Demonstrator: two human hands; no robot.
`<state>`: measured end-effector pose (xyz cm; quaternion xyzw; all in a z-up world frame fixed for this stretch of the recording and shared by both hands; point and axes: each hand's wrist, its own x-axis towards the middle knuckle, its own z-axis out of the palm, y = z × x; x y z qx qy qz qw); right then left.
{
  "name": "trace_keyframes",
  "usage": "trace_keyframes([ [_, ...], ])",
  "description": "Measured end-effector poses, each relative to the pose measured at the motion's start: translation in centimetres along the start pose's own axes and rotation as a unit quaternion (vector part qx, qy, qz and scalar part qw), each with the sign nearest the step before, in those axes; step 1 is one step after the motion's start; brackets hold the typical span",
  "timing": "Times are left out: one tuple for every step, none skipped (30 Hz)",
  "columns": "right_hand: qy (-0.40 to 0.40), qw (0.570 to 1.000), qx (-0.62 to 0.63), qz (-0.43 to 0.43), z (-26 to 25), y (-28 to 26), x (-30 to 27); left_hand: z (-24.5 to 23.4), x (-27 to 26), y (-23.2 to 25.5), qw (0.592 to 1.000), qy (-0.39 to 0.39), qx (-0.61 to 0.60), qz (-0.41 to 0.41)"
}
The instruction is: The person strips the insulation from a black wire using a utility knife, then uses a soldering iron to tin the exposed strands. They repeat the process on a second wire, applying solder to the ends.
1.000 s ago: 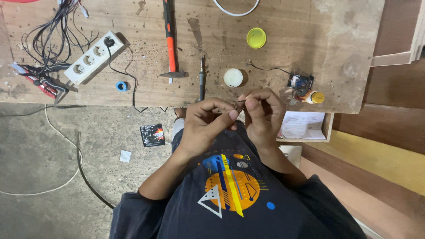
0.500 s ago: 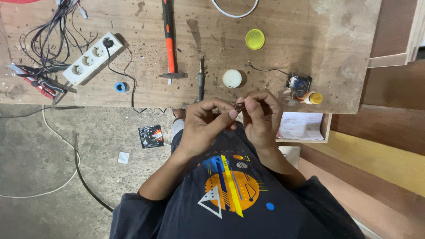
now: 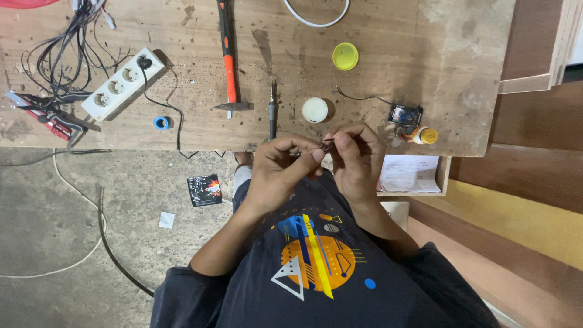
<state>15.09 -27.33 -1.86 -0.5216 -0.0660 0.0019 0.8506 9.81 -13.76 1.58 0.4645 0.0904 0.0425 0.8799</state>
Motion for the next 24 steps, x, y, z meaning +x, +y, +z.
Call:
trace_keyframes([
  [0.000, 1.000, 0.000, 0.001, 0.0, 0.0, 0.0, 0.1, 0.0, 0.1, 1.000, 0.000, 0.000, 0.000],
  [-0.005, 1.000, 0.003, 0.001, -0.1, 0.0, 0.1, 0.1, 0.1, 0.3, 1.000, -0.001, 0.005, 0.000],
  [-0.011, 1.000, 0.005, 0.001, -0.2, 0.0, 0.1, 0.2, 0.2, 0.4, 1.000, -0.002, 0.010, 0.000],
  [-0.011, 1.000, 0.005, 0.001, -0.2, 0.1, 0.1, 0.2, 0.1, 0.4, 1.000, -0.002, 0.010, -0.001],
  [-0.007, 1.000, 0.005, -0.001, -0.3, 0.2, 0.1, 0.2, 0.2, 0.4, 1.000, -0.003, 0.010, -0.003],
  [-0.004, 1.000, 0.004, -0.002, -0.3, 0.3, 0.1, 0.2, 0.2, 0.5, 1.000, -0.004, 0.010, -0.005],
  [-0.004, 1.000, 0.005, -0.002, -0.2, 0.2, 0.1, 0.2, 0.2, 0.3, 1.000, -0.004, 0.010, -0.005],
  [0.007, 1.000, -0.001, 0.009, -0.1, 0.1, 0.1, 0.1, 0.2, 0.2, 1.000, -0.003, 0.009, -0.007],
  [0.019, 1.000, -0.007, 0.021, 0.0, 0.1, 0.1, 0.0, 0.3, 0.0, 1.000, -0.002, 0.007, -0.009],
  [0.019, 1.000, -0.007, 0.021, -0.1, 0.3, 0.0, 0.0, 0.3, 0.0, 1.000, -0.002, 0.007, -0.009],
  [0.021, 0.999, 0.001, 0.029, -0.2, 0.5, 0.0, -0.1, 0.4, -0.1, 1.000, -0.006, 0.014, -0.009],
  [0.023, 0.999, 0.008, 0.037, -0.3, 0.7, -0.1, -0.1, 0.4, -0.2, 1.000, -0.010, 0.020, -0.009],
  [0.023, 0.999, 0.009, 0.037, -0.5, 0.6, -0.1, -0.1, 0.4, -0.2, 1.000, -0.010, 0.020, -0.009],
  [0.015, 0.999, 0.011, 0.036, -0.6, 0.6, 0.0, -0.1, 0.4, -0.2, 1.000, -0.011, 0.019, -0.007],
  [0.008, 0.999, 0.013, 0.036, -0.8, 0.6, 0.1, -0.1, 0.4, -0.2, 1.000, -0.012, 0.018, -0.005],
  [0.008, 0.999, 0.013, 0.036, -0.9, 0.7, 0.1, -0.1, 0.4, -0.2, 1.000, -0.011, 0.018, -0.005],
  [0.002, 0.999, 0.020, 0.038, -1.0, 0.8, 0.1, -0.1, 0.4, -0.1, 1.000, -0.012, 0.020, -0.004],
  [-0.003, 0.999, 0.027, 0.040, -1.1, 0.8, 0.1, 0.0, 0.5, -0.1, 1.000, -0.013, 0.023, -0.002],
  [-0.003, 0.999, 0.027, 0.040, -1.4, 1.0, 0.1, -0.1, 0.5, -0.1, 1.000, -0.013, 0.023, -0.002],
  [-0.011, 0.999, 0.032, 0.041, -1.6, 1.2, 0.1, -0.1, 0.5, -0.1, 1.000, -0.014, 0.023, -0.003],
  [-0.018, 0.998, 0.036, 0.043, -1.8, 1.4, 0.1, -0.1, 0.5, -0.1, 1.000, -0.014, 0.024, -0.004],
  [-0.018, 0.998, 0.036, 0.042, -1.8, 1.3, 0.1, -0.1, 0.5, -0.1, 1.000, -0.015, 0.023, -0.004],
  [-0.019, 0.998, 0.038, 0.047, -1.7, 1.2, 0.1, -0.1, 0.5, -0.1, 1.000, -0.013, 0.022, -0.006],
  [-0.020, 0.998, 0.039, 0.052, -1.7, 1.1, 0.1, -0.1, 0.5, -0.1, 1.000, -0.010, 0.021, -0.008],
])
